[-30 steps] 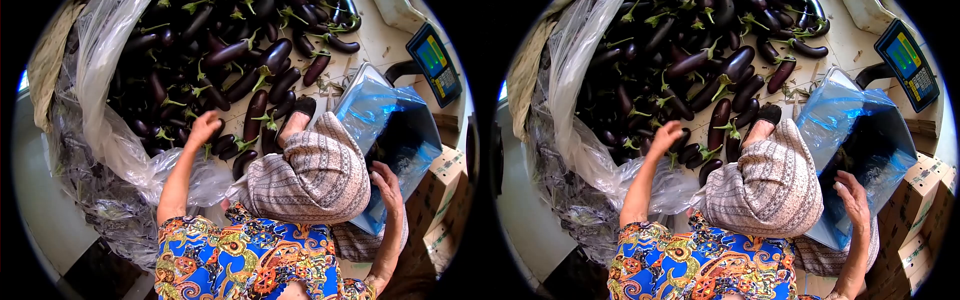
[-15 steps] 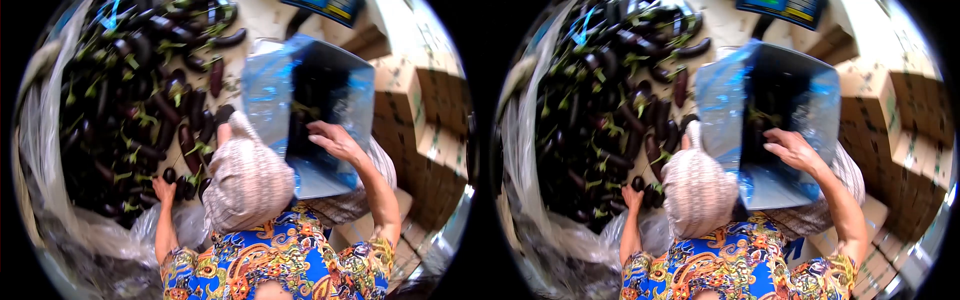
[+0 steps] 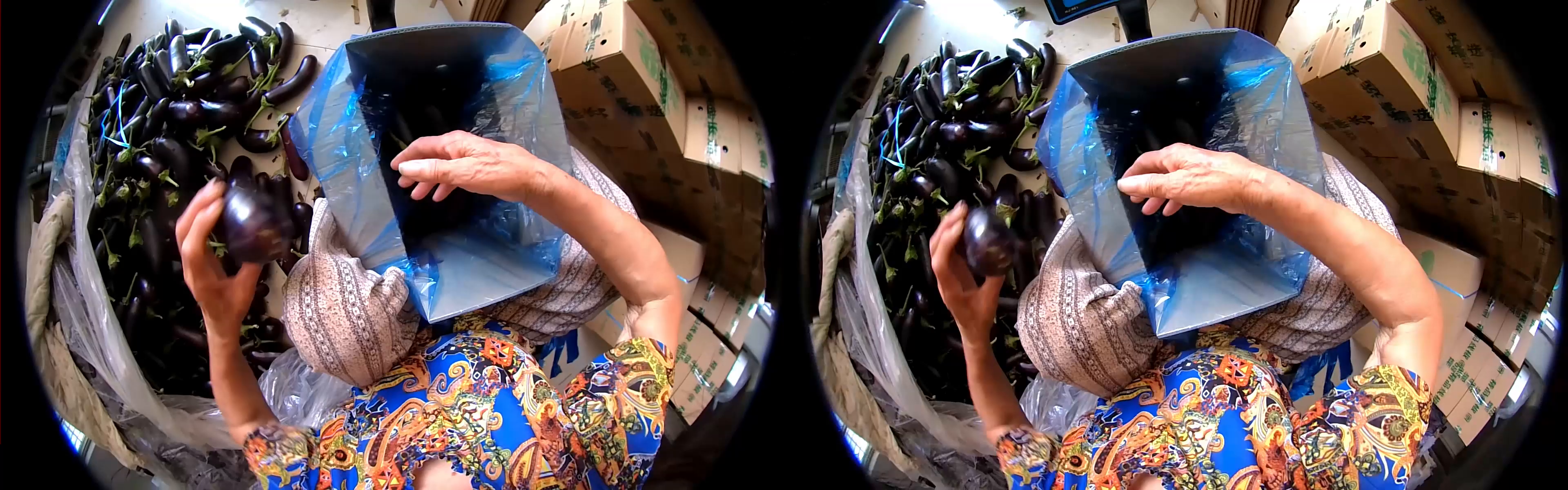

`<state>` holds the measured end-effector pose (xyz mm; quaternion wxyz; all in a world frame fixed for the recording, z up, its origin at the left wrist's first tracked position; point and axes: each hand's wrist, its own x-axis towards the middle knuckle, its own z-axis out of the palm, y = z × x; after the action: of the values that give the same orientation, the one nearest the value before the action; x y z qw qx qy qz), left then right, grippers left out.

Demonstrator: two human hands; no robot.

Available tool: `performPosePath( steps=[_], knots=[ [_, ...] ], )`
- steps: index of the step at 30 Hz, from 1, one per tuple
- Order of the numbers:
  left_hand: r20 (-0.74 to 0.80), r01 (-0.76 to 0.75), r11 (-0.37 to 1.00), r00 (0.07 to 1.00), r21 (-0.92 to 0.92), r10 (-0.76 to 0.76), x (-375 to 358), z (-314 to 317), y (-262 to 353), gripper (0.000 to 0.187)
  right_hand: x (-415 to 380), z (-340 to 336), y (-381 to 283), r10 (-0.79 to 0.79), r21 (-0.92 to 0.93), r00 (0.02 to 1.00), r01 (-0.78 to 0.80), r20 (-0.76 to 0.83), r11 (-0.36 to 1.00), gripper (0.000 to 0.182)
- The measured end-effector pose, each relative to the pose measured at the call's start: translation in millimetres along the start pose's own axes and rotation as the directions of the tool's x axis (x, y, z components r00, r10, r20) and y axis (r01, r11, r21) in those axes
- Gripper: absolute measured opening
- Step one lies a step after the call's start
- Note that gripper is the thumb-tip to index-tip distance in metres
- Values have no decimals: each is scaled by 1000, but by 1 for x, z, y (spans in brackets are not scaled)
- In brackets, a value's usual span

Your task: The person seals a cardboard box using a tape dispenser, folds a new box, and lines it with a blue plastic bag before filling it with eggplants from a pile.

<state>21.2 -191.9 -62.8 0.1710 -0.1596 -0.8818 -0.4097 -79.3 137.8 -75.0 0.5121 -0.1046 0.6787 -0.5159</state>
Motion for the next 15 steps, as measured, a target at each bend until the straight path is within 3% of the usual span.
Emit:
performPosePath(
  steps=[2, 3, 5, 6, 7, 8, 11, 13, 15],
  knots=[
    [140, -177, 983, 973, -46, 181, 50, 16, 19, 66, -1, 2, 1, -23, 228, 1000, 19, 13, 973, 77],
    [207, -251, 965, 943, -78, 262, 69, 29, 30, 62, -1, 5, 1, -15, 476, 999, -6, 40, 880, 71],
    [402, -513, 857, 776, -47, 486, 95, 53, 43, 63, -1, 7, 1, -176, 682, 982, 81, 71, 727, 58],
    [409, -494, 866, 777, -76, 479, 96, 65, 45, 64, -5, 7, 2, -273, 787, 960, 127, 55, 603, 47],
    [413, -474, 874, 778, -108, 473, 96, 73, 45, 66, -10, 6, 2, -206, 772, 978, 157, -35, 616, 48],
    [399, -418, 903, 814, -101, 422, 99, 74, 46, 70, -18, 3, 3, -187, 721, 982, 147, -24, 677, 51],
    [307, 23, 980, 951, -199, 40, 85, 55, 36, 71, -36, 0, 14, 1, 476, 998, 27, -57, 879, 78],
    [401, 367, 878, 887, -308, -230, 60, 46, 10, 58, -41, 7, 11, 136, 166, 983, -114, -126, 980, 93],
    [408, 548, 765, 818, -339, -406, 27, 47, -21, 44, -29, 17, 28, 92, -60, 982, -104, -165, 993, 104]
  ],
)
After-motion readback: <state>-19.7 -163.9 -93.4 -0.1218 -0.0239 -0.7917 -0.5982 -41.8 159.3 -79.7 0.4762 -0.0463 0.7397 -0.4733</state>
